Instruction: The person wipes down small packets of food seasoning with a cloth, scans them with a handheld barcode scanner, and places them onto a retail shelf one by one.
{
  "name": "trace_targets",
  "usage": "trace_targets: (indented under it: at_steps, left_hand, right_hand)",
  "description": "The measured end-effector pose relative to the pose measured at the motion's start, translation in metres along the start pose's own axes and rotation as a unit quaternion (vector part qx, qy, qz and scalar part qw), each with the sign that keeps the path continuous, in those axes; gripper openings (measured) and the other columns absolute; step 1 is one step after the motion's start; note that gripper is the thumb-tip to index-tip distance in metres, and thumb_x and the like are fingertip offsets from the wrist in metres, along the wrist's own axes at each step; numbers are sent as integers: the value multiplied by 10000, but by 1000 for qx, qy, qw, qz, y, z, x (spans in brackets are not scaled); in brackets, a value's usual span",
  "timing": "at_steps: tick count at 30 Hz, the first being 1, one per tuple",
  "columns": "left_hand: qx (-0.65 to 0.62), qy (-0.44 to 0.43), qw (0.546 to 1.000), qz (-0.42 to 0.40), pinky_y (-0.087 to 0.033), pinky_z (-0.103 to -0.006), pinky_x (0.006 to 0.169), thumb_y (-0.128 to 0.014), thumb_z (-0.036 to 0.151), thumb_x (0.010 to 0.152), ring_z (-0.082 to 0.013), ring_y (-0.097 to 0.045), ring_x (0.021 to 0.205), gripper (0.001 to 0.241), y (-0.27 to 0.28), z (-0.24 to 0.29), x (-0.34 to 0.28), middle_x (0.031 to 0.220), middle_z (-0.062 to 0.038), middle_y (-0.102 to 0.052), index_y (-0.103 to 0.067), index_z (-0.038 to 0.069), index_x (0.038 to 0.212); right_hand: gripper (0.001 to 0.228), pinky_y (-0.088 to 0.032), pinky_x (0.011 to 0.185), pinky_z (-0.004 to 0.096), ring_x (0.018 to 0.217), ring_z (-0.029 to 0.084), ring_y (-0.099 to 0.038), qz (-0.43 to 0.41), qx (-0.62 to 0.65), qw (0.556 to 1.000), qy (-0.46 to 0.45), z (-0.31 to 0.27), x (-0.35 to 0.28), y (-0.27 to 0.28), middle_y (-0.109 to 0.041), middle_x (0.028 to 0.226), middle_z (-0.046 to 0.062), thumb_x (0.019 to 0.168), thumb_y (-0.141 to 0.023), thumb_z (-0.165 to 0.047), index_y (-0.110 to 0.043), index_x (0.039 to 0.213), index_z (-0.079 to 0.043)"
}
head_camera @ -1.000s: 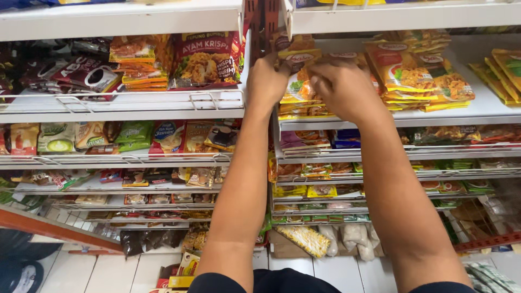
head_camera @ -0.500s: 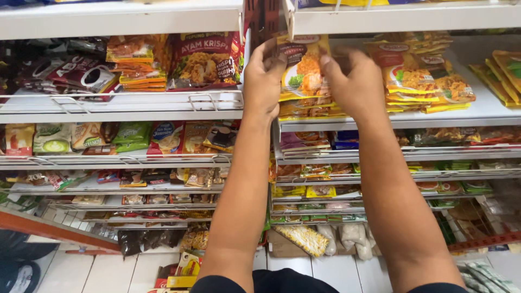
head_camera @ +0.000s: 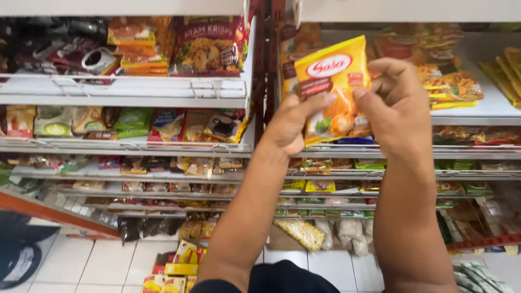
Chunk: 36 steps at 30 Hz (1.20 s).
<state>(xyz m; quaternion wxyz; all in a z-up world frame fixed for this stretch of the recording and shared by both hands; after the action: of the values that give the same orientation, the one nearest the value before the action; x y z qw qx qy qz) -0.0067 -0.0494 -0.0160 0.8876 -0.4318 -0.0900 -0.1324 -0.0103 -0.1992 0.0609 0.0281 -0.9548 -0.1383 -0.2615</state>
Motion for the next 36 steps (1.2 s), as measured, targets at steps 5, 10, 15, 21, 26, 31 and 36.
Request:
trace_targets:
  at_steps: [5, 10, 15, 21, 26, 31, 36]
  left_hand:
    - [17, -5, 1000, 0, -580, -418, 976, -777, -6, 898, -236, -709, 1066, 413, -2, -7, -4, 1195, -153, -715, -633, -66, 1280]
    - [-18, 11, 1000, -7, -582, -417, 982, -780, 6, 889, -236, -707, 1077, 429, -4, -8, -9, 1198, -147, -712, -626, -51, 1284]
    - [-32, -24, 999, -1, -586, -430, 970, -785, 16, 890, -253, -701, 1080, 424, -2, -2, -12, 1200, -150, -708, -625, -43, 1278]
    - [32, -75, 995, 61, -597, -428, 957, -801, 78, 885, -250, -709, 1070, 561, 21, 14, -1, 1209, -164, -699, -528, -80, 1349]
    - [205, -181, 949, 160, -548, -375, 965, -709, 172, 956, -248, -687, 1081, 630, 55, 50, 10, 1178, -240, -720, -414, -77, 1454]
    - [348, -239, 886, 191, -521, -340, 1024, -631, 230, 1011, -231, -667, 1179, 535, 66, 55, 16, 1254, -178, -690, -477, -69, 1426]
    - [398, -248, 856, 218, -537, -322, 988, -597, 262, 1017, -208, -706, 1130, 425, 63, 66, 17, 1222, -146, -738, -607, -14, 1339]
  right_hand:
    - [170, -370, 564, 195, 670, 10, -498, 39, -71, 994, -77, 10, -2, 10, -616, 835, -50, 1019, -701, -90, -665, 1159, 0]
    - [231, -313, 543, 208, 646, -14, -409, 3, -146, 988, -45, -1, -7, 6, -562, 722, -106, 1076, -664, -201, -706, 942, -18]
    - [278, -322, 519, 218, 620, -7, -407, -1, -201, 978, -55, -12, -12, -7, -524, 689, -86, 1098, -643, -243, -703, 954, -13]
    - [275, -430, 540, 216, 655, 4, -510, 7, -224, 974, -35, -18, 3, -17, -626, 744, -34, 1070, -687, -210, -722, 964, 41]
    - [252, -466, 521, 252, 606, 37, -560, 40, -123, 990, -59, 11, 49, -14, -682, 741, -24, 1020, -688, -199, -750, 963, 39]
    - [246, -391, 544, 292, 620, 62, -474, 41, -194, 980, -21, 52, 85, -17, -628, 717, -14, 1002, -722, -187, -771, 953, 49]
    - [234, -495, 622, 412, 664, 290, -609, 57, -391, 913, 102, 48, 91, -29, -682, 750, 183, 944, -796, -229, -784, 994, -1]
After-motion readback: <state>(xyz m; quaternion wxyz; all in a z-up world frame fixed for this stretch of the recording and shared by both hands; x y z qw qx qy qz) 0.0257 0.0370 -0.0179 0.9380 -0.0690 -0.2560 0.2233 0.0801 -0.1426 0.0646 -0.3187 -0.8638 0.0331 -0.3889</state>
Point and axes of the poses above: each hand's wrist, its own x-axis towards the middle knuckle, its own y-axis out of the back of the hand, z = x × y, the point moved 7 cm from there along x, towards the middle knuckle
